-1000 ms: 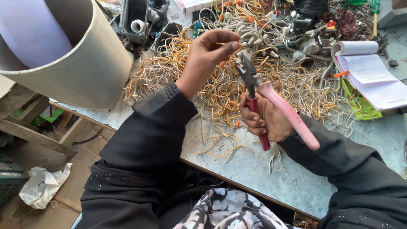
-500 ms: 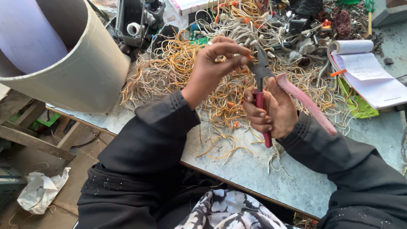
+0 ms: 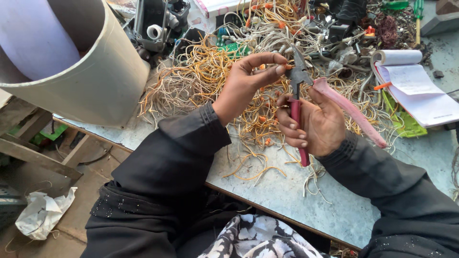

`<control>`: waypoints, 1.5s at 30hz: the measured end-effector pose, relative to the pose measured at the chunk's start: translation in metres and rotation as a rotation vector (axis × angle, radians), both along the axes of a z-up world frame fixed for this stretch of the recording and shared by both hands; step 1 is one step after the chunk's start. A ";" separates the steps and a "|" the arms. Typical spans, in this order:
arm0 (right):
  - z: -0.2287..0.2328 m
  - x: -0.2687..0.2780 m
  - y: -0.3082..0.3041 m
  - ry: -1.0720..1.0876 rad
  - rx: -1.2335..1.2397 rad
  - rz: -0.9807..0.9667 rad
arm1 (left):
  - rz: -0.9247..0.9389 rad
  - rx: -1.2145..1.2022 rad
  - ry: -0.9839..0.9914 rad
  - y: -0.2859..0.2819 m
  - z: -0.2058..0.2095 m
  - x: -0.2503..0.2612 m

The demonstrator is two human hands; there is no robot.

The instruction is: The person uses pliers to strip the plastic insulation from small electrical wires, separating the copper strands. They repeatedly pick up wires from a pile, strip them, and place the stripped pieces back on the table. The person briefly writes on a notepad before resuming the wire stripping.

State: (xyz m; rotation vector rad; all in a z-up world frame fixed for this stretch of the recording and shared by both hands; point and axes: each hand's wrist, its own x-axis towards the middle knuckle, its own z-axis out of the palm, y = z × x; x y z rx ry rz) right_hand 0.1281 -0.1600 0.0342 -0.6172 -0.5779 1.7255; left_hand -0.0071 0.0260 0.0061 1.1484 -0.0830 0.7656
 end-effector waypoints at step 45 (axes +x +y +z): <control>0.001 -0.012 0.004 -0.140 0.003 -0.011 | -0.087 -0.118 -0.054 0.019 -0.013 0.008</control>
